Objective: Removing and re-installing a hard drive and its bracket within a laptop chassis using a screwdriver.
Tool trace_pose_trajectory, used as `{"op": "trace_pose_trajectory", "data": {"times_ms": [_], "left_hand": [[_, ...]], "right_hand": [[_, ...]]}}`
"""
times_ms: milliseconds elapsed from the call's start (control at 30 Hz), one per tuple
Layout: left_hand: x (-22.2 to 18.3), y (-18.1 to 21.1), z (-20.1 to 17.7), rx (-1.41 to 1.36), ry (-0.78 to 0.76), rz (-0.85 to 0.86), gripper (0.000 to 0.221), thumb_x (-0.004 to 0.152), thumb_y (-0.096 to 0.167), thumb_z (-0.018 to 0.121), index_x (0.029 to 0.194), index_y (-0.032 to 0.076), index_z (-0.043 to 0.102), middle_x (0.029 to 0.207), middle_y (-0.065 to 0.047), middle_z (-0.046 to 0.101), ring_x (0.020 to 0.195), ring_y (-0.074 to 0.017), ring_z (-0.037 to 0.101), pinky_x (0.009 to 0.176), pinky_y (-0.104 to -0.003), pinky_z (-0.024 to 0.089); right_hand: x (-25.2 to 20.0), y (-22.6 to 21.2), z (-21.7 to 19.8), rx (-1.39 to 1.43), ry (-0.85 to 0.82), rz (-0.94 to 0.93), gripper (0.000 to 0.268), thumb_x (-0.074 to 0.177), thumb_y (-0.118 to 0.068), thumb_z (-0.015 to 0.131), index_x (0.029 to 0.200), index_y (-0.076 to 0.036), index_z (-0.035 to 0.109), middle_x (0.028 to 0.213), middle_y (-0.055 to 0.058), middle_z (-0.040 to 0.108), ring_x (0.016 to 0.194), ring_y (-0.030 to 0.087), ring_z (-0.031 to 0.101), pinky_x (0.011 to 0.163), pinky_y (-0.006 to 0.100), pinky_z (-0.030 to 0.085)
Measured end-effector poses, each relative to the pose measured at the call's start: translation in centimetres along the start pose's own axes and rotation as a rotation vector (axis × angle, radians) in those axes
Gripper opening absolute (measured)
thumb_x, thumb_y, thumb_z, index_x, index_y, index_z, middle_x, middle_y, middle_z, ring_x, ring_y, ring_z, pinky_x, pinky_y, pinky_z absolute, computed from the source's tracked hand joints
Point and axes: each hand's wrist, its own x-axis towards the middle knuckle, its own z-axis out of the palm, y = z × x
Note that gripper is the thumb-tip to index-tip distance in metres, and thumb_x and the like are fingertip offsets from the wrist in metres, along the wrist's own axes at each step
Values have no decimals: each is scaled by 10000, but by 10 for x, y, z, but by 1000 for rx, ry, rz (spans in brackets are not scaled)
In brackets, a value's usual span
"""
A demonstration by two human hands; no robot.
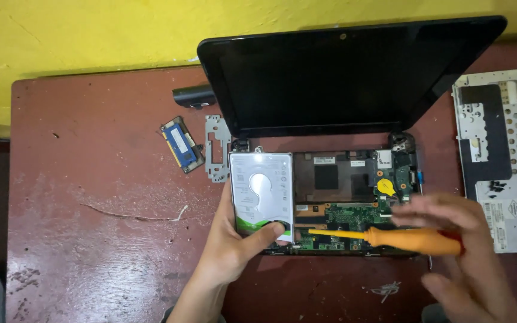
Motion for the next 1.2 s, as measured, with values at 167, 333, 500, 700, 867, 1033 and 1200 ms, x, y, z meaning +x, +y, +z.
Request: {"op": "trace_pose_trajectory", "data": {"times_ms": [167,333,500,700,867,1033,1200], "left_hand": [[0,3,4,-162,-59,-52,791,839,-26,749,1482,102,308,1253,-201,587,983,-397,707,790,-532,699],[0,0,4,-49,-53,-35,784,826,34,775,1469,86,330,1201,-167,604,1009,-318,688,800,-465,690],[0,1,2,-17,35,-62,851,779,48,808,1490,99,344,1221,-154,639,1048,-297,698,829,-421,669],[0,3,5,-145,-102,31,731,871,0,761,1450,58,318,1065,-213,640,744,-287,678,714,-433,630],[0,4,2,27,45,-73,798,778,85,818,1442,98,374,1166,-153,670,1017,-287,707,854,-428,650],[0,3,3,-62,15,-80,827,794,14,787,1478,106,331,1210,-189,628,997,-347,711,798,-485,693],[-1,1,3,6,23,-50,829,780,52,812,1475,96,362,1179,-151,651,1033,-287,685,846,-412,637]], "right_hand": [[-2,25,-6,110,41,-698,331,930,-213,524,1176,1,584,980,163,778,707,214,844,726,300,715],[7,40,7,213,123,-573,433,1026,-371,421,1255,-19,527,1154,205,661,818,290,720,736,370,617],[8,50,-7,551,-175,-755,514,845,62,545,1229,-271,473,1193,162,600,1187,325,667,1037,531,687],[2,60,3,174,242,-660,353,1002,-298,504,1228,-30,461,767,136,679,517,146,683,574,219,566],[6,32,-2,304,-114,-842,416,881,-137,573,1275,-137,436,1473,189,519,1165,276,723,996,376,681],[-10,44,0,346,4,-695,292,905,11,542,1113,-182,473,1137,183,599,976,250,690,844,385,745],[1,73,5,149,256,-667,320,972,-283,531,1176,-39,563,942,138,712,649,196,757,643,281,631]]}}
